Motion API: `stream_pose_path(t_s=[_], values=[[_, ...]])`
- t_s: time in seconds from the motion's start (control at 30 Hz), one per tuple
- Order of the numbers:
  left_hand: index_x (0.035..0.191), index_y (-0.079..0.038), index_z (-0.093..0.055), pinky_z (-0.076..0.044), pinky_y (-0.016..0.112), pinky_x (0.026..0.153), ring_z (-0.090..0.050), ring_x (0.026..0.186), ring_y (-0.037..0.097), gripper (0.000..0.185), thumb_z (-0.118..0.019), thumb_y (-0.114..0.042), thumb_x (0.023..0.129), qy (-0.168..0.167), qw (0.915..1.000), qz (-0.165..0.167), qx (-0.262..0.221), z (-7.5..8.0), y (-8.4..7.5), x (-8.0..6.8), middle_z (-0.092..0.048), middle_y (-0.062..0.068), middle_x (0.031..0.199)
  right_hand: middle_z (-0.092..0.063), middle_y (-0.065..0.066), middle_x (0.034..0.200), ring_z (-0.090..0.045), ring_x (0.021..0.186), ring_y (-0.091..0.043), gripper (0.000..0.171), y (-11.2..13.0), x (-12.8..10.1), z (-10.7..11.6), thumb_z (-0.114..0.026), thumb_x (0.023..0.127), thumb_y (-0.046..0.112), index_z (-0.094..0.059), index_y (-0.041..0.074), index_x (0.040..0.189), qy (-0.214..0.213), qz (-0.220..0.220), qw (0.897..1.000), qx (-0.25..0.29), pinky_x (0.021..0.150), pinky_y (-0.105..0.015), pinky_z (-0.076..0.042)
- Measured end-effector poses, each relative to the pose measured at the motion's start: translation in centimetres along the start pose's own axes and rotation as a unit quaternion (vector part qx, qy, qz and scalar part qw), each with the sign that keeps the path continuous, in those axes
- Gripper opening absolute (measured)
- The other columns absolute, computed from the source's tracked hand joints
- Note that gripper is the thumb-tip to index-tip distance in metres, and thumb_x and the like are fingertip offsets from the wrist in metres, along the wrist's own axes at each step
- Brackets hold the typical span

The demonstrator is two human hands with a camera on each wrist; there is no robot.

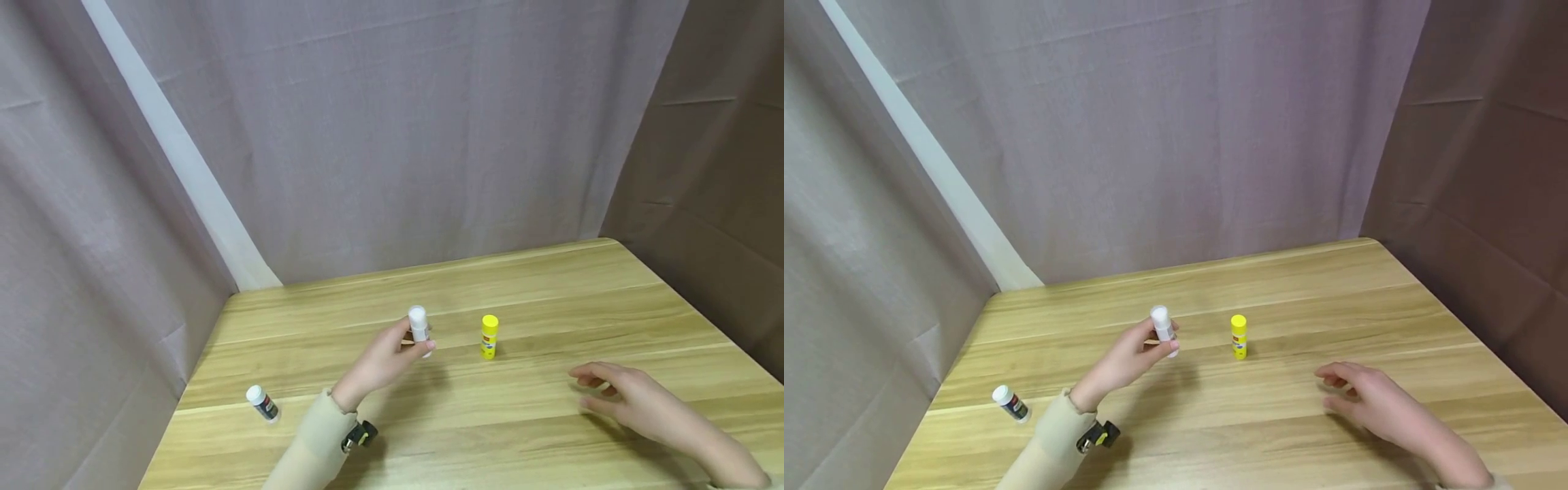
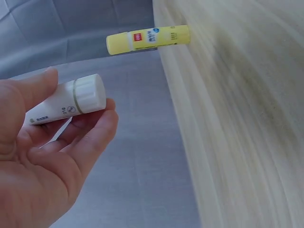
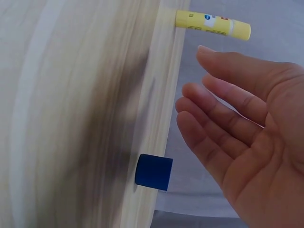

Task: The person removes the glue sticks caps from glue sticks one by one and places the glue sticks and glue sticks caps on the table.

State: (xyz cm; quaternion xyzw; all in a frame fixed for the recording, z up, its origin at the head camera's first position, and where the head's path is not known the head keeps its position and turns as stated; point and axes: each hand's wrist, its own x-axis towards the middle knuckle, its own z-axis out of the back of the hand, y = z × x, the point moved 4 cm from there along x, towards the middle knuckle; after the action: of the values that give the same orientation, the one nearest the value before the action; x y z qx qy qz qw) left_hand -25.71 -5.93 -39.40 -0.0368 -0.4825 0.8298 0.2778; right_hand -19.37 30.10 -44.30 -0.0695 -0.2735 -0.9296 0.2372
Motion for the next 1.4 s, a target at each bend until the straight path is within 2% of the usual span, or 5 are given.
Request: stream_pose_path(t_s=[0.2,0.6,1.03,1.2,1.4], values=[[0.124,-0.003,-0.061,-0.054,0.026,0.089,-0.066,0.109,0.020,0.032,-0.066,-0.023,0.100,-0.012,0.9999,-0.009,0.001,0.8,0.0,-0.5,-0.066,0.010,0.119,-0.070,0.005,0.100,-0.060,0.089,0.000,0.039,-0.1,0.1,-0.3,-0.084,0.081,0.011,-0.069,0.005,0.116,-0.015,0.015,1.000,-0.001,0.068,-0.025,-0.055],[0.113,-0.008,-0.060,-0.057,0.028,0.078,-0.059,0.093,0.021,0.022,-0.069,-0.020,0.097,-0.018,0.9998,-0.007,0.004,1.3,1.0,-1.4,-0.059,0.002,0.096,-0.070,0.007,0.101,-0.061,0.090,-0.001,0.034,0.2,0.1,-1.1,-0.081,0.085,0.011,-0.069,0.005,0.116,-0.013,0.029,0.999,0.044,0.070,-0.023,-0.054],[0.127,-0.011,-0.065,-0.050,0.027,0.069,-0.055,0.082,0.015,0.039,-0.075,-0.027,0.093,-0.049,0.9950,-0.019,0.084,2.5,0.6,-2.0,-0.062,-0.006,0.098,-0.069,0.007,0.101,-0.061,0.089,-0.001,0.032,0.0,0.0,-1.1,-0.078,0.089,0.012,-0.068,0.005,0.118,0.001,0.018,0.998,0.054,0.071,-0.024,-0.055],[0.126,-0.011,-0.067,-0.048,0.026,0.066,-0.054,0.078,0.013,0.039,-0.077,-0.024,0.091,-0.055,0.9916,-0.021,0.115,2.9,0.4,-2.1,-0.061,-0.005,0.095,-0.069,0.009,0.100,-0.061,0.089,0.000,0.031,0.1,0.0,-1.3,-0.079,0.088,0.012,-0.069,0.005,0.117,-0.005,0.021,0.999,0.048,0.070,-0.024,-0.054],[0.117,-0.011,-0.071,-0.049,0.025,0.068,-0.056,0.080,0.010,0.033,-0.080,-0.020,0.088,-0.056,0.9826,-0.048,0.170,3.2,0.2,-2.2,-0.065,-0.001,0.098,-0.069,0.009,0.100,-0.061,0.089,0.000,0.032,0.2,0.1,-1.2,-0.079,0.088,0.013,-0.068,0.005,0.117,-0.004,0.024,0.999,0.040,0.071,-0.023,-0.054]])
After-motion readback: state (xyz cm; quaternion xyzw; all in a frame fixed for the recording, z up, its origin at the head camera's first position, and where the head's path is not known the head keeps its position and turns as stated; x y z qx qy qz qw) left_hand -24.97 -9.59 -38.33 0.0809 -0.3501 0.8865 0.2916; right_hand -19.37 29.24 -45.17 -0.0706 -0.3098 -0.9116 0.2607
